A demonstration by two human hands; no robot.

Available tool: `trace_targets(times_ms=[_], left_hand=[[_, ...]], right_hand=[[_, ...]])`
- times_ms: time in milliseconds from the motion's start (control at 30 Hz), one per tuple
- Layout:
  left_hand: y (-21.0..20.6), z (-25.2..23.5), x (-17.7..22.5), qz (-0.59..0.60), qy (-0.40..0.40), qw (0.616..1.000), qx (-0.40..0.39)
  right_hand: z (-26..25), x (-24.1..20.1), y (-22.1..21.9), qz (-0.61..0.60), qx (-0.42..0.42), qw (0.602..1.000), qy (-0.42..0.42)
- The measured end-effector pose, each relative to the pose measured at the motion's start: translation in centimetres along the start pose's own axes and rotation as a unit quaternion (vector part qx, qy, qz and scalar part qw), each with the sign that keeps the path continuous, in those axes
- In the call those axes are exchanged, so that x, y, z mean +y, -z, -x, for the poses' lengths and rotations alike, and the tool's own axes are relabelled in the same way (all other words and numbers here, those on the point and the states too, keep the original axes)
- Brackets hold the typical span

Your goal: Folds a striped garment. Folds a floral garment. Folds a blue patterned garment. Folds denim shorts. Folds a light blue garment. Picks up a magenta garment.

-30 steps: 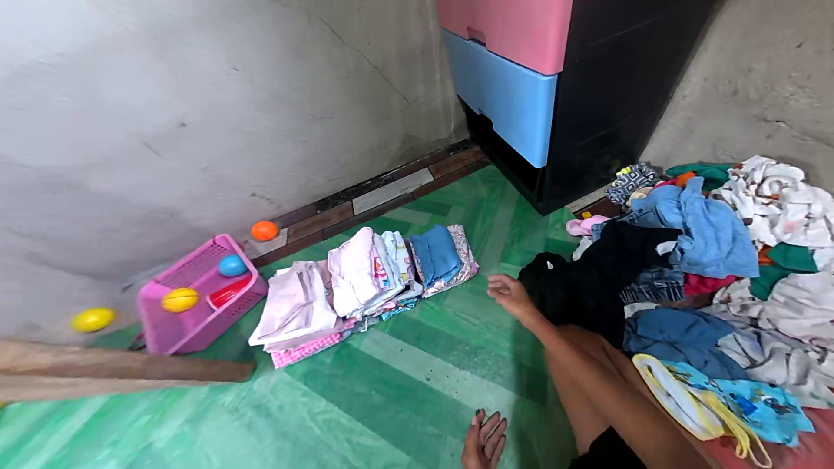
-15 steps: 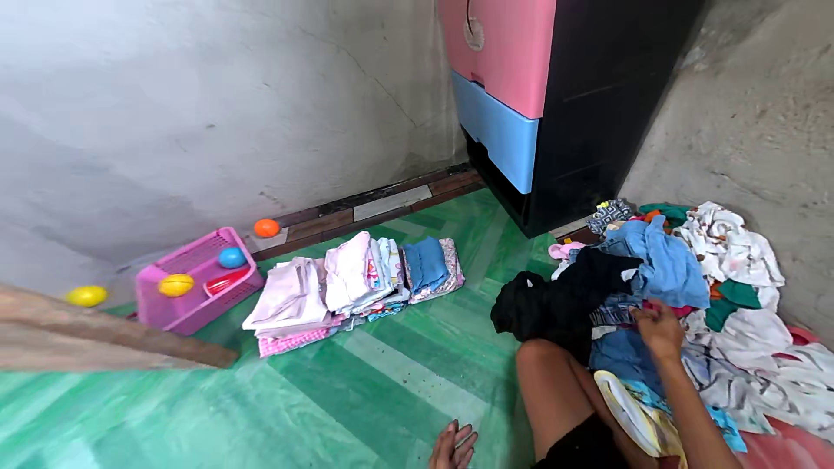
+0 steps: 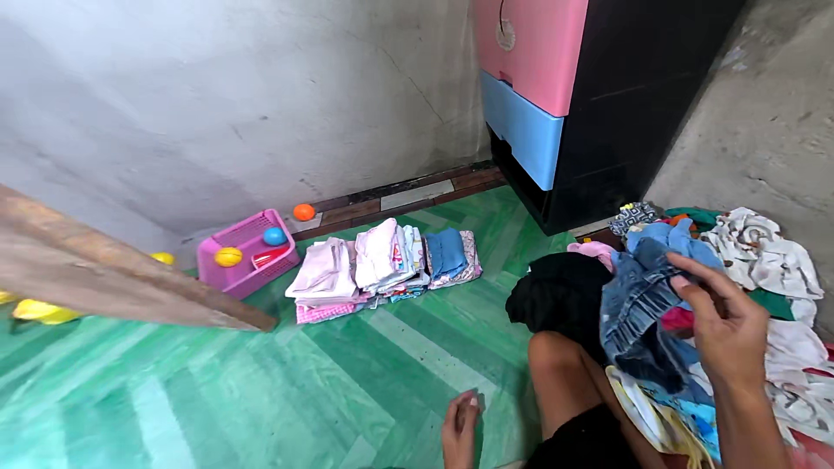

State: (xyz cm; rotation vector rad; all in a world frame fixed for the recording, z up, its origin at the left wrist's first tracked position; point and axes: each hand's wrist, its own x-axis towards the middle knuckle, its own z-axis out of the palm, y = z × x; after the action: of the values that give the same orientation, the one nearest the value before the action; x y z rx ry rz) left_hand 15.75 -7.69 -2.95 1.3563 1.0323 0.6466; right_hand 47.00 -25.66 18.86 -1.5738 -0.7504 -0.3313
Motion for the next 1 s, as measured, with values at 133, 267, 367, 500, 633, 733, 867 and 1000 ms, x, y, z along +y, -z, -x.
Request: trace_targets(times_ms=[133,267,367,500,633,733,867,1000], left_hand=[[-0.9,1.2,7.4,-0.015,-0.230,0.973,-0.019],[-2.0,2.8,13.4,-0.145,-0.385,0.911,-0.034],[-2.6,3.3,14.6,-0.227,-0.357,0.905,-0.032],[-2.0,3.3,14.1,-0.136,-0.279,0.950,0.034],[0.7,3.2,14.4,-0.010,-0.193,0.980,0.058],[2.5,3.0,14.2,-0.006,-0.191,0.981,0.042],[4.8,3.0,13.9,-0.032,-0.205,0.977,0.041],[7.1,3.1,13.9,-0.151,-0.204,0.966,0.049]], right_hand=[[3.0,-1.1,-3.9,-0.093,-0.151,0.984,-0.006],[6.9,-2.0,-9.4,-0.111,-0.254,0.960,0.022],[8.9,-3.7,-12.0,-0.109,-0.321,0.940,0.045],[10.8,-4.4,-14.5,-0.224,-0.396,0.889,0.061],[11.8,-4.5,-14.6,-0.202,-0.517,0.832,0.011],[12.6,-4.1,-14.7,-0.058,-0.501,0.863,0.012],[11.3,-3.0,-14.3,0.082,-0.477,0.875,-0.015],[9.1,-2.8,-13.6,0.130,-0.480,0.867,-0.042]])
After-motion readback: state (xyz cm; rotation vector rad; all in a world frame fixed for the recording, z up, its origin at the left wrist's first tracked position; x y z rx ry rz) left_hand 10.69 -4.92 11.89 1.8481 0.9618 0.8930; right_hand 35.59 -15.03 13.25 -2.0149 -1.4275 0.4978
